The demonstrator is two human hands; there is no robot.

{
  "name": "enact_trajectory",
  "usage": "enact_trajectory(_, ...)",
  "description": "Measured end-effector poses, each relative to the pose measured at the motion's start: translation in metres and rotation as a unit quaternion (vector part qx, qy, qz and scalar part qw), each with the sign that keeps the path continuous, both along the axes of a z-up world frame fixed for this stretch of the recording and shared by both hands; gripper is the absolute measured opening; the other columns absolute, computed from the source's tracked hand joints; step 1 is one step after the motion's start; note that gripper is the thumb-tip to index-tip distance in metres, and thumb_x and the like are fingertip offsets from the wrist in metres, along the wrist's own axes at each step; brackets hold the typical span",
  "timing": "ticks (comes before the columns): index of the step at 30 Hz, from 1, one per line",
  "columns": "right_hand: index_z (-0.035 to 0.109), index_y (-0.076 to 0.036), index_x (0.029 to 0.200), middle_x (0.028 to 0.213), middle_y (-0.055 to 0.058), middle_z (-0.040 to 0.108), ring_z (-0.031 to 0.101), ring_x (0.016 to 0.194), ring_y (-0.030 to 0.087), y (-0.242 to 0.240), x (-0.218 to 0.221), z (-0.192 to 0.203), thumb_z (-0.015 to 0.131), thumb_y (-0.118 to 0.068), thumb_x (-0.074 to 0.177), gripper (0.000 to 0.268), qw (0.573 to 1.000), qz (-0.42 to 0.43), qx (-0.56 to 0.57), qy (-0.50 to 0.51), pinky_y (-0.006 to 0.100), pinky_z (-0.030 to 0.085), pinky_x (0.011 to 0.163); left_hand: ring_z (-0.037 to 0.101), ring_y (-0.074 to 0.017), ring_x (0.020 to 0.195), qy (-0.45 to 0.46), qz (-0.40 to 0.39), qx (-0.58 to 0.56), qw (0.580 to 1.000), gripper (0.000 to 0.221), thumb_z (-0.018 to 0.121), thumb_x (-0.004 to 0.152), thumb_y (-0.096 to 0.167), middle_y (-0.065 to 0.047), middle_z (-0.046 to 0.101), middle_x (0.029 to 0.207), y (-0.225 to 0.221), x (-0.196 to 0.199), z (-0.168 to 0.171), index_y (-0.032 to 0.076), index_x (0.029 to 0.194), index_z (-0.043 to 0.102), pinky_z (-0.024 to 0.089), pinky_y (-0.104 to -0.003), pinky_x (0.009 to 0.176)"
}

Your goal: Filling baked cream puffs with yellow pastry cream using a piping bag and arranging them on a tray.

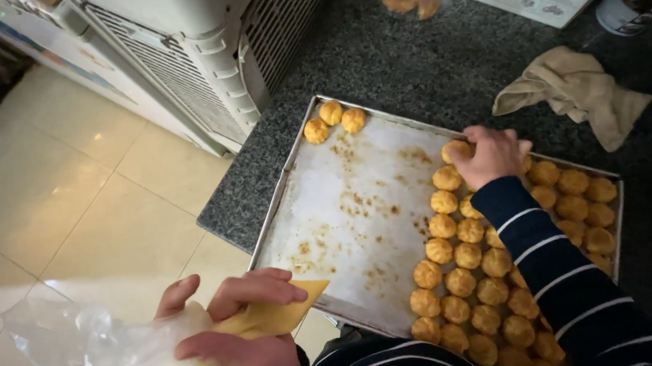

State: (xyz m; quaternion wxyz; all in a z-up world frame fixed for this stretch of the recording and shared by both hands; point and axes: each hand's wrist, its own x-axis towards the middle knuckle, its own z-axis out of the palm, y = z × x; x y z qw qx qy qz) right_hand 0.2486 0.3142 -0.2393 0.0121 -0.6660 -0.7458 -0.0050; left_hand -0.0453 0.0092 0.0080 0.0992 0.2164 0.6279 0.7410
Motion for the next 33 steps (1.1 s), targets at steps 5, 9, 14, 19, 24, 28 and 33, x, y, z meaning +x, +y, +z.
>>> enact_trajectory(5, 0.086, -0.026, 0.117, 0.115, -0.002, 0.087, 0.078, 0.104, 0.035, 0.003, -0.035, -0.017, 0.086, -0.049, 0.096, 0.031, 0.972, 0.11, 0.114, 0.173, 0.052, 0.059, 0.093, 0.073, -0.0356, 0.063, -0.067, -0.018, 0.142, 0.987, 0.068, 0.038, 0.108, 0.084, -0.019, 0.067, 0.08, 0.007, -0.014, -0.009, 0.027, 0.144, 0.04, 0.07, -0.055, 0.088)
enact_trajectory(9, 0.076, -0.014, 0.13, 0.118, 0.002, 0.084, 0.081, 0.096, 0.019, -0.006, -0.11, -0.043, 0.089, -0.037, 0.098, 0.042, 0.92, 0.121, -0.021, 0.373, 0.036, 0.062, 0.088, 0.073, -0.0353, 0.065, -0.081, -0.017, 0.167, 0.983, 0.069, 0.042, 0.108, 0.083, -0.016, 0.069, 0.084, -0.004, -0.029, -0.011, 0.026, 0.147, 0.039, 0.07, -0.055, 0.082)
enact_trajectory(14, 0.083, -0.025, 0.129, 0.093, -0.005, 0.081, 0.077, 0.083, 0.019, -0.032, -0.137, -0.04, 0.082, -0.049, 0.096, 0.041, 0.936, 0.165, 0.028, 0.309, 0.041, 0.059, 0.084, 0.071, -0.041, 0.068, -0.099, -0.035, 0.254, 0.962, 0.065, 0.047, 0.111, 0.073, -0.021, 0.07, 0.085, -0.029, -0.055, -0.026, 0.023, 0.154, 0.041, 0.067, -0.059, 0.067)
enact_trajectory(19, 0.075, -0.008, 0.134, 0.113, 0.006, 0.081, 0.074, 0.092, 0.017, -0.052, -0.045, -0.016, 0.088, -0.026, 0.104, 0.037, 0.906, 0.134, 0.015, 0.402, 0.033, 0.059, 0.088, 0.069, -0.042, 0.064, -0.127, -0.027, 0.192, 0.973, 0.07, 0.043, 0.105, 0.078, -0.019, 0.067, 0.084, -0.037, -0.06, -0.027, 0.026, 0.152, 0.04, 0.067, -0.06, 0.069)
enact_trajectory(24, 0.069, -0.004, 0.139, 0.126, 0.015, 0.071, 0.068, 0.105, 0.025, -0.09, 0.135, -0.034, 0.077, -0.01, 0.12, 0.021, 0.904, 0.028, 0.154, 0.399, 0.036, 0.055, 0.096, 0.072, -0.0415, 0.064, -0.138, -0.061, 0.174, 0.973, 0.072, 0.038, 0.103, 0.079, -0.017, 0.069, 0.086, -0.029, -0.059, -0.031, 0.026, 0.152, 0.04, 0.069, -0.061, 0.075)
enact_trajectory(28, 0.08, 0.002, 0.134, 0.116, 0.028, 0.082, 0.077, 0.102, 0.05, -0.16, 0.311, -0.052, 0.071, -0.023, 0.128, 0.027, 0.96, -0.148, 0.216, 0.103, 0.057, 0.059, 0.086, 0.068, -0.0411, 0.062, -0.163, -0.065, 0.184, 0.967, 0.076, 0.043, 0.1, 0.078, -0.022, 0.068, 0.084, -0.014, -0.055, -0.027, 0.025, 0.153, 0.041, 0.066, -0.057, 0.066)
enact_trajectory(33, 0.086, -0.005, 0.137, 0.14, 0.028, 0.081, 0.072, 0.13, 0.055, -0.202, 0.329, -0.017, 0.057, -0.054, 0.123, 0.058, 0.93, -0.34, -0.102, 0.092, 0.063, 0.055, 0.106, 0.062, -0.0105, 0.074, 0.069, -0.078, -0.119, 0.987, 0.095, 0.014, 0.112, 0.08, 0.0, 0.063, 0.081, 0.003, -0.023, 0.037, -0.013, 0.102, 0.031, 0.024, -0.047, 0.151)
